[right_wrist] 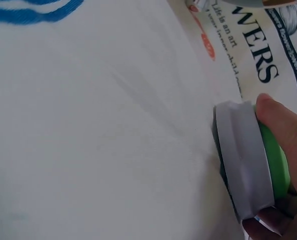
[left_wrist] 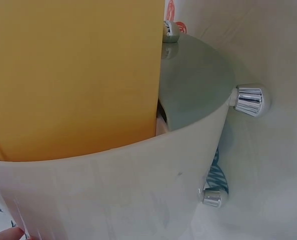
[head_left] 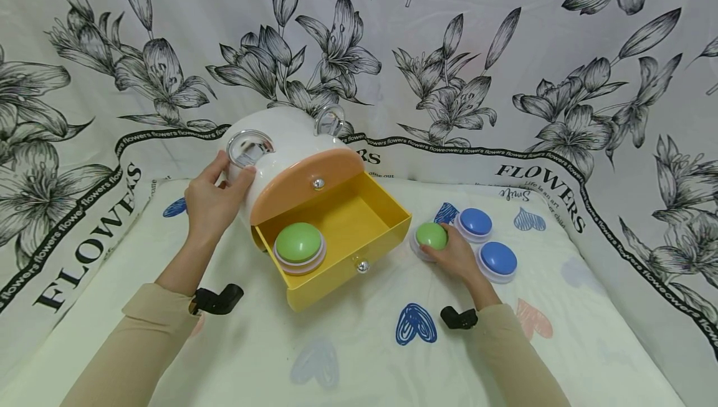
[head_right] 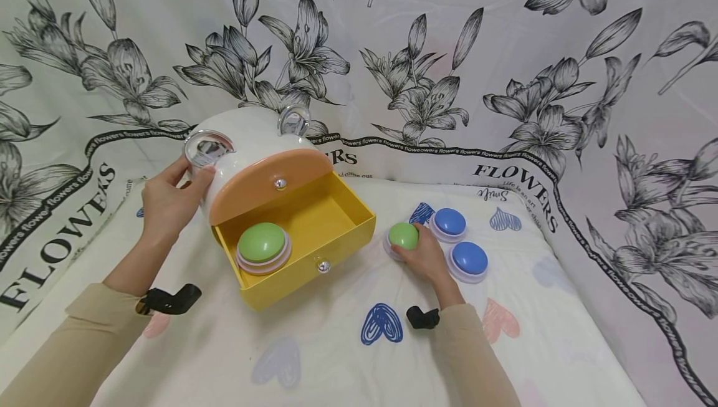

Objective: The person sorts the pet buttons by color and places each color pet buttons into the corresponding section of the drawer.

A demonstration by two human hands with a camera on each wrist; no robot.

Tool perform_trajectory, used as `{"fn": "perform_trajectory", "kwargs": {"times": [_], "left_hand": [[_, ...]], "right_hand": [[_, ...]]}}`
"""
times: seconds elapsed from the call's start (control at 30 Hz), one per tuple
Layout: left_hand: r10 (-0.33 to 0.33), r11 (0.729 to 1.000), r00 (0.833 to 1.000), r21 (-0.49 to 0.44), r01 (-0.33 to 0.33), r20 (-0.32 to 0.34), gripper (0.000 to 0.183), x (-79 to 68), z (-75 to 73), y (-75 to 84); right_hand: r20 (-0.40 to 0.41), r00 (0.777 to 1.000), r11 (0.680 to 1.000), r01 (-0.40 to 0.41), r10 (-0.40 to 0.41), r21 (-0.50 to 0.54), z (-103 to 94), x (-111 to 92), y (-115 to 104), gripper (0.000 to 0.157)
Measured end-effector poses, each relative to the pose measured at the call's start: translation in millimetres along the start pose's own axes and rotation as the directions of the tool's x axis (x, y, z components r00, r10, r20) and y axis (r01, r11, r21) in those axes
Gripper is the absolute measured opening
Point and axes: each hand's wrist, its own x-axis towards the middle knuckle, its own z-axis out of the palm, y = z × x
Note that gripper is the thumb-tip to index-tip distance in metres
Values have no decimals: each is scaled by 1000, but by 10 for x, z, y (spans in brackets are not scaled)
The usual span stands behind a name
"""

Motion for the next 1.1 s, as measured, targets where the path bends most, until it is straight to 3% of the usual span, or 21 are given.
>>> {"fn": "perform_trajectory", "kwargs": {"times": [0.27,0.57,1.1], "left_hand": [[2,1000,1000,3,-2,-3,64,1,10,-5],[3,1000,1000,3,-3,-3,63,-6,17,-1],[-2,1000,1000,8,2,-3,61,-10,5,-12]], "right_hand": [[-37,999,1000,-20,20,17,-107,14,-71,82],[-106,994,1000,26,-24,18,-283,35,-246,82],[-127,982,989,146,-143,18,-661,79,-735,79]]}}
